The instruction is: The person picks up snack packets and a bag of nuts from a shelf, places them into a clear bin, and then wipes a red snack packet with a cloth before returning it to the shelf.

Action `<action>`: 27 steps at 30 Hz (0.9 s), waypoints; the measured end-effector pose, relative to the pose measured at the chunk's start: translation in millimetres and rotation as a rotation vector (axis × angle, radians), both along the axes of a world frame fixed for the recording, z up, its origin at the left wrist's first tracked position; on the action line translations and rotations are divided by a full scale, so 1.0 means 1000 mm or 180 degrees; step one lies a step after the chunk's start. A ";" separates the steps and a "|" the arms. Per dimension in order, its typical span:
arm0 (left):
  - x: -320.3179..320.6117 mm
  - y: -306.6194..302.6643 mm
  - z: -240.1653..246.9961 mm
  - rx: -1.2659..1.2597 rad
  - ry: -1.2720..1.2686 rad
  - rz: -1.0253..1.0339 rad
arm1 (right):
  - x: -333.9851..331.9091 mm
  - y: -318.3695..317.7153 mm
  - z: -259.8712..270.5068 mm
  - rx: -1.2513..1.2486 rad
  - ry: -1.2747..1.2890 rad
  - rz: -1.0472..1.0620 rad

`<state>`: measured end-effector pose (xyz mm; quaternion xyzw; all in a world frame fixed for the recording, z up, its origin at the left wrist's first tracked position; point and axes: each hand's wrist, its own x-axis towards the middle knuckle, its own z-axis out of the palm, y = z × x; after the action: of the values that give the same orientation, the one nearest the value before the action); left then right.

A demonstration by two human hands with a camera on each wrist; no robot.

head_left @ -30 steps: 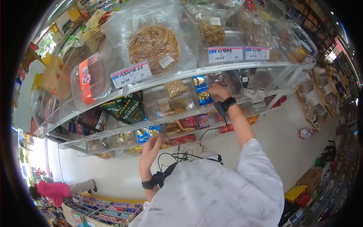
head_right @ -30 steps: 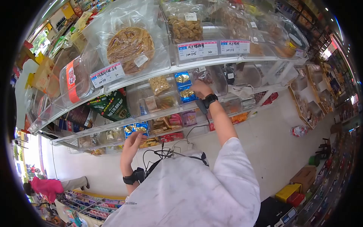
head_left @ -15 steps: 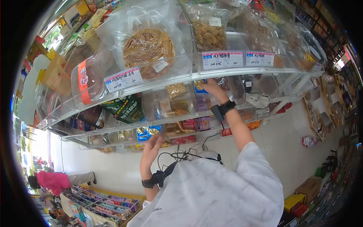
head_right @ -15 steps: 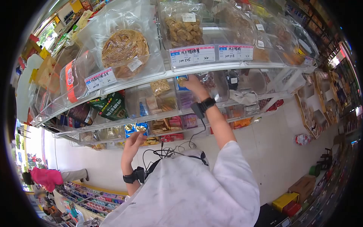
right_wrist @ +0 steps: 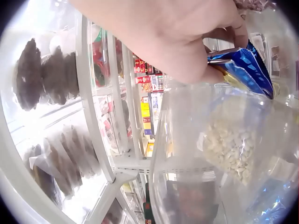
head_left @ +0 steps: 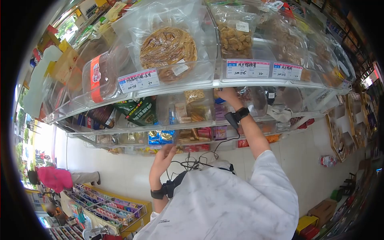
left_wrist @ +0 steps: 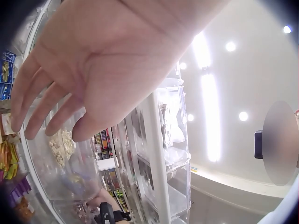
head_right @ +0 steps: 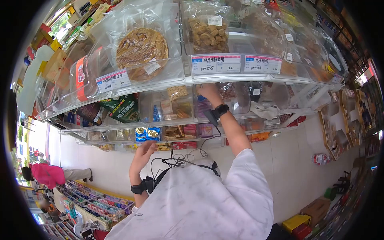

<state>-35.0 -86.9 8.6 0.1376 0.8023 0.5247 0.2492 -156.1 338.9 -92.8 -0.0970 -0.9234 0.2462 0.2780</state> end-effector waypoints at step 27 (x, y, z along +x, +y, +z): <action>0.003 -0.039 0.024 0.1654 -0.0829 0.0853 | 0.176 -0.241 0.149 -0.3855 -0.0777 0.1363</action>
<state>-32.1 -126.2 32.7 0.0214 0.6137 0.7534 0.2350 19.9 98.3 56.1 -0.0775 -0.6453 0.7599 0.0122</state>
